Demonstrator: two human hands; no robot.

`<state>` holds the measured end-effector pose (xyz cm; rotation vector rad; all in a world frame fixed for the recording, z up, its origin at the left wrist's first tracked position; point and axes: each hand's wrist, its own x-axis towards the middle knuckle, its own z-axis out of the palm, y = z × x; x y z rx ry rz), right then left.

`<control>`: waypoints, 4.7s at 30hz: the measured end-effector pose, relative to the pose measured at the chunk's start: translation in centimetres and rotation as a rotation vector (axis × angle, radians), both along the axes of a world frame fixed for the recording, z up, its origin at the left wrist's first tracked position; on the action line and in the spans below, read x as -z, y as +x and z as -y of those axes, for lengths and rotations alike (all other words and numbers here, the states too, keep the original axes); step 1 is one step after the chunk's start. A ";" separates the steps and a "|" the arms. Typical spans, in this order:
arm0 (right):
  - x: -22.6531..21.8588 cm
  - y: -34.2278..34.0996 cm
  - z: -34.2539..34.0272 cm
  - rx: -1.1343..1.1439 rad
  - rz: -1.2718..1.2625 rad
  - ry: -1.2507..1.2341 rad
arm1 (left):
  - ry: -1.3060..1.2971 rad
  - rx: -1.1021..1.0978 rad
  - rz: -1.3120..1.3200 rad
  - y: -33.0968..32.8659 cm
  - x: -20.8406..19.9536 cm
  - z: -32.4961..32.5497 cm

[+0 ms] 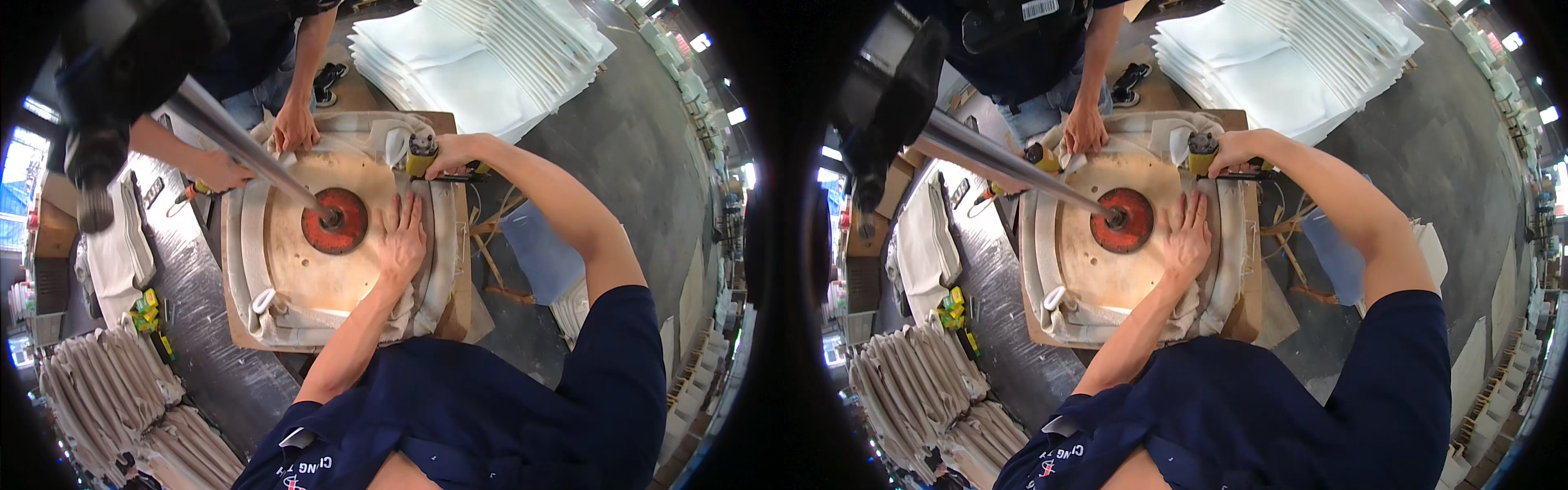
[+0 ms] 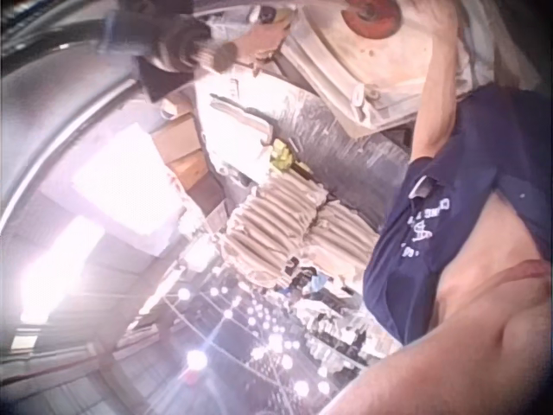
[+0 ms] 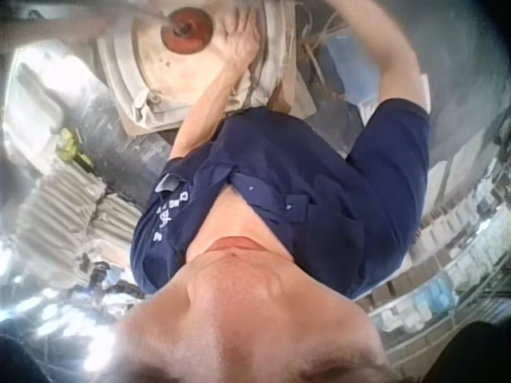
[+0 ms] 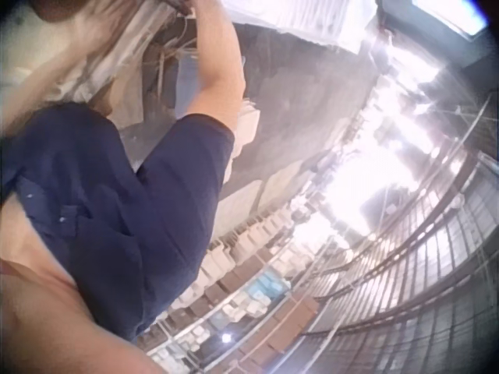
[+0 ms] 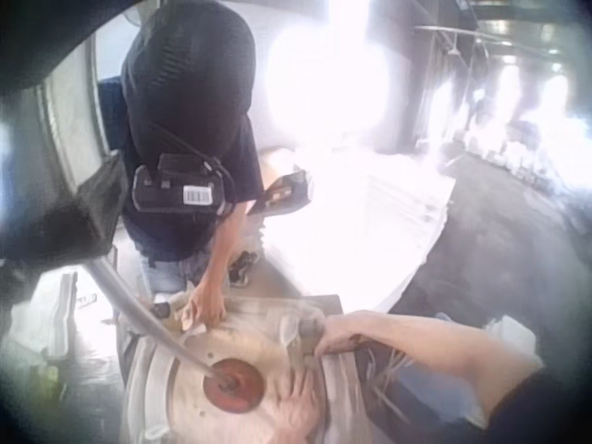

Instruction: The person staples fabric onto cushion frames using a pneumatic staple gun. They repeatedly pull fabric taut, staple edges, and stack finished cushions. A coworker assists by placing new fabric and frames on the workbench.

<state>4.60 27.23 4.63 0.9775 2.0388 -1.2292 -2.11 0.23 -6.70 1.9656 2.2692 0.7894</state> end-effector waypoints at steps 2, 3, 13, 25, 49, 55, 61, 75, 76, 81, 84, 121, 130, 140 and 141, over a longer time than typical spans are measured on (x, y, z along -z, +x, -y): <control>-0.2 0.2 1.0 0.010 0.002 -0.045 | -0.016 -0.059 -0.033 -0.5 -0.2 0.7; -0.5 0.1 1.3 0.016 0.025 -0.067 | -0.012 -0.078 -0.040 -0.6 0.0 0.7; -0.8 2.4 5.4 0.055 0.015 -0.069 | 0.034 -0.073 -0.065 -1.3 0.6 1.1; -1.1 4.7 10.5 0.125 -0.052 -0.005 | 0.014 0.063 -0.199 -3.4 0.2 1.4; -1.0 7.9 22.2 -0.022 -0.025 0.270 | -0.125 0.504 -0.094 -7.9 -3.1 9.4; -1.1 8.5 25.0 0.086 -0.101 0.426 | -0.347 0.058 0.135 -6.9 -2.0 21.7; 0.9 9.2 28.2 0.231 -0.242 0.559 | -0.393 0.345 0.196 -4.1 -2.0 19.2; 3.7 14.2 46.6 1.227 -0.454 0.378 | -0.602 0.273 0.235 -1.6 -6.3 12.8; 3.5 13.8 46.9 1.256 -0.468 0.371 | -0.533 0.303 0.268 -1.8 -5.8 12.5; 2.0 10.8 47.7 1.347 -0.383 0.394 | -0.596 0.225 0.996 -3.3 -4.0 11.8; 1.3 9.5 47.3 1.316 -0.324 0.364 | -0.638 0.033 1.375 -4.4 -1.3 12.3; 0.6 7.8 42.8 1.288 -0.248 0.227 | -0.582 0.069 0.947 -2.4 -4.1 6.8; 0.0 6.6 38.9 1.230 -0.135 0.198 | -0.641 0.072 0.946 -2.1 -3.6 4.8; -0.3 9.1 42.6 1.389 -0.397 0.211 | -0.348 0.406 0.566 -3.6 -5.0 8.2; -0.1 9.7 43.5 1.336 -0.409 0.257 | -0.386 0.396 0.532 -4.0 -5.7 9.5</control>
